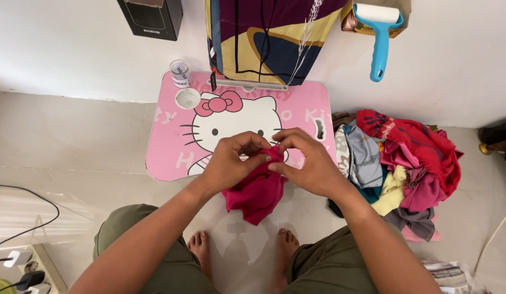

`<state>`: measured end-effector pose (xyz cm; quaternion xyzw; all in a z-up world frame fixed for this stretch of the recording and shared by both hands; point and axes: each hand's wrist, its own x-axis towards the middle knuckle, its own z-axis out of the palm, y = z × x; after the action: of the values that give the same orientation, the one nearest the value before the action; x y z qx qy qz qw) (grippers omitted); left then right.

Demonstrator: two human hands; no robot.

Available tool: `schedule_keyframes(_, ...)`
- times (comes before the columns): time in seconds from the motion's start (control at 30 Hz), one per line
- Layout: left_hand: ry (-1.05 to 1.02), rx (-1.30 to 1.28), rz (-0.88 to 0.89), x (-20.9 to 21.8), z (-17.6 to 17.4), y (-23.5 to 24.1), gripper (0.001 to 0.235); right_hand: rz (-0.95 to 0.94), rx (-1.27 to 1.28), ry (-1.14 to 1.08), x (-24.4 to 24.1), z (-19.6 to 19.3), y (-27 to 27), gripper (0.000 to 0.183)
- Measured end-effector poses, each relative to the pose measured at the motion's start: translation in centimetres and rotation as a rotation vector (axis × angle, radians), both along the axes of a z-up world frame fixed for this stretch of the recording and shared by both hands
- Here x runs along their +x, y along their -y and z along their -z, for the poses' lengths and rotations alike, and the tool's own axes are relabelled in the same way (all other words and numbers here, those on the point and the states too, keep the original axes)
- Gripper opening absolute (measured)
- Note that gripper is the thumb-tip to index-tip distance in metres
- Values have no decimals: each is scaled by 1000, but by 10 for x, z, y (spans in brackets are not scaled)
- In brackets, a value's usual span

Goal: The person removes an orange cloth from a plastic bag and places it on a pink Hello Kitty board. They then pick up a pink cloth, unfold it, and use a lint roller to clean its surface. Finally, the person folds the pink cloth neatly on the board.

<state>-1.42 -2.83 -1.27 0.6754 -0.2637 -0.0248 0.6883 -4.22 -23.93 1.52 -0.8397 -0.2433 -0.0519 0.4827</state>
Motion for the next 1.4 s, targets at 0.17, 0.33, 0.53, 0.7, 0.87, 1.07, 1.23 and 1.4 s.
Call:
schedule_keyframes(0.17,68,19,-33,2,-3,-2,19,-9,147,-158,10,22,5,15)
schedule_keyframes(0.33,169,43,-57,0,-3,-9,17,-49,313,-268,14,18,9,12)
schedule_keyframes(0.53,271,22,-131,0,-3,-10,16,69,282,-264,17,19,19,14)
schedule_keyframes(0.7,215,-55,-114,4,6,-8,14,251,-225,114,18,21,20,27)
schedule_keyframes(0.87,169,-112,-115,-2,2,4,13,73,-10,106,2,11,-13,25)
schedule_keyframes(1.07,69,-98,-43,-15,-14,2,22,44,213,145,3,-9,-15,8)
schedule_keyframes(1.23,89,496,190,-15,7,-19,42,-27,424,287,-11,-58,11,9)
schedule_keyframes(1.4,55,1305,225,16,60,-46,16,371,881,153,-42,-91,94,26)
